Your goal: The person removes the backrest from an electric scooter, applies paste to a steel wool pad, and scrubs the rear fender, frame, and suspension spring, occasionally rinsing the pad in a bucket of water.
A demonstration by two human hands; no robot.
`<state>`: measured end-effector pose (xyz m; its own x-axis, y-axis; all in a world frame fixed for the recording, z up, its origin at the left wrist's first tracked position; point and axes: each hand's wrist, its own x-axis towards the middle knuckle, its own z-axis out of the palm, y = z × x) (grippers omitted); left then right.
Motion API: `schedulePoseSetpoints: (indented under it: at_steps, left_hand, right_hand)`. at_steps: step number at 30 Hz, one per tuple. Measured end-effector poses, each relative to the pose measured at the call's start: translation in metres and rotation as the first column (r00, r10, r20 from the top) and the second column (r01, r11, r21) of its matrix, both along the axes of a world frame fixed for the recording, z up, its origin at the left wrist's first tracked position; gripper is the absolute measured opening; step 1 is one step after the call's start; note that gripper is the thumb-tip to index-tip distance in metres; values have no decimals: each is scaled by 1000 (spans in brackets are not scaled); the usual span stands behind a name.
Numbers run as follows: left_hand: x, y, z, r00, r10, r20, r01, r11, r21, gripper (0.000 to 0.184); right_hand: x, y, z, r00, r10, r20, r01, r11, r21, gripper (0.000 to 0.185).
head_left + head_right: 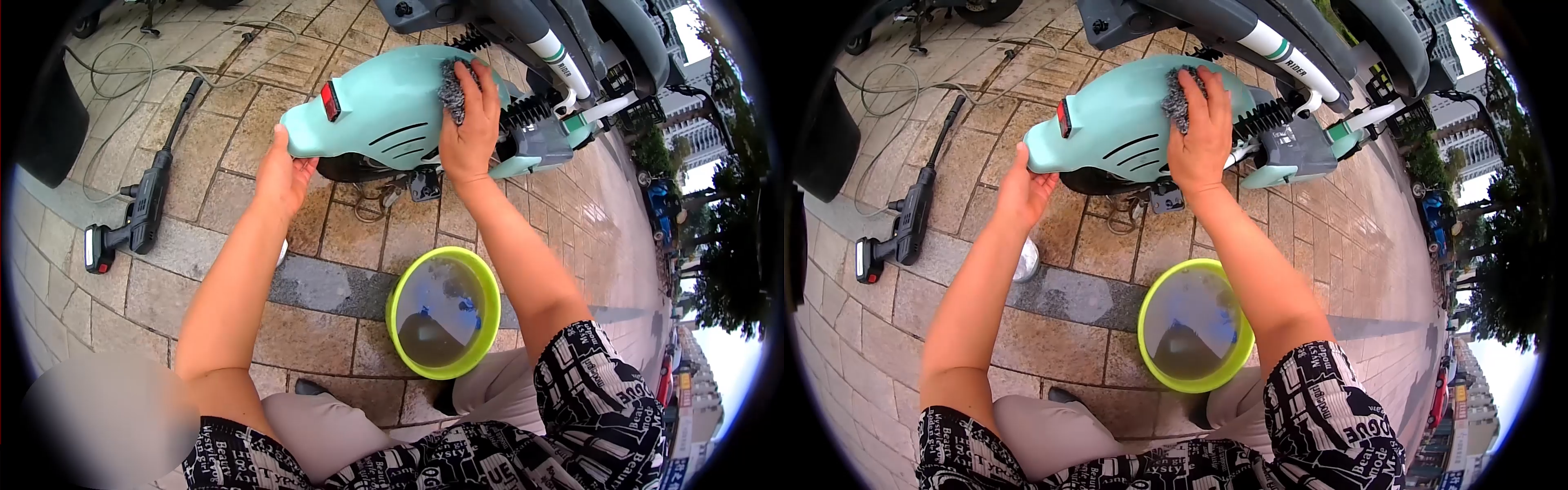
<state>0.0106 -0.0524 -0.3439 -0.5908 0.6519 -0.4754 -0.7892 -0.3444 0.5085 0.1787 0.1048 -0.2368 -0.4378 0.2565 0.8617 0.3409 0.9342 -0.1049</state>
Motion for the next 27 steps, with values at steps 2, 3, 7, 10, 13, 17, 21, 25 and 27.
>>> schedulePoseSetpoints:
  at_steps: [2,3,7,10,13,17,21,25,27]
  left_hand:
    - [-1,2,3,1000,14,-6,-13,1000,19,41]
    - [0,2,3,1000,20,-9,-20,999,32,42]
    - [-8,-4,-13,994,-37,-105,40,999,25,41]
    - [-9,-7,-12,989,-57,-134,57,998,-3,41]
    - [-5,-7,-3,988,-67,-137,66,998,-12,39]
    - [-8,-8,-13,992,-37,-119,30,998,-58,34]
    - [-6,-8,-11,993,-58,-107,50,996,-79,31]
    - [-5,-7,-8,992,-54,-116,41,993,-108,30]
    - [-4,-4,-11,992,-53,-117,39,992,-117,30]
  right_hand:
    - [3,-24,-31,952,1,308,-54,985,165,59]
    - [-1,-30,-52,896,103,433,-209,956,204,57]
    - [-5,-23,-47,759,216,615,-444,861,246,53]
    - [-5,-2,6,924,152,351,-220,962,162,49]
    - [-28,-10,4,990,38,134,-50,995,89,51]
    - [-64,-54,-18,886,189,424,-283,944,171,55]
    - [-35,-50,4,801,162,577,-284,951,126,61]
    - [-17,-54,9,757,95,646,-285,938,196,64]
    - [-49,-47,6,821,139,554,-285,940,186,56]
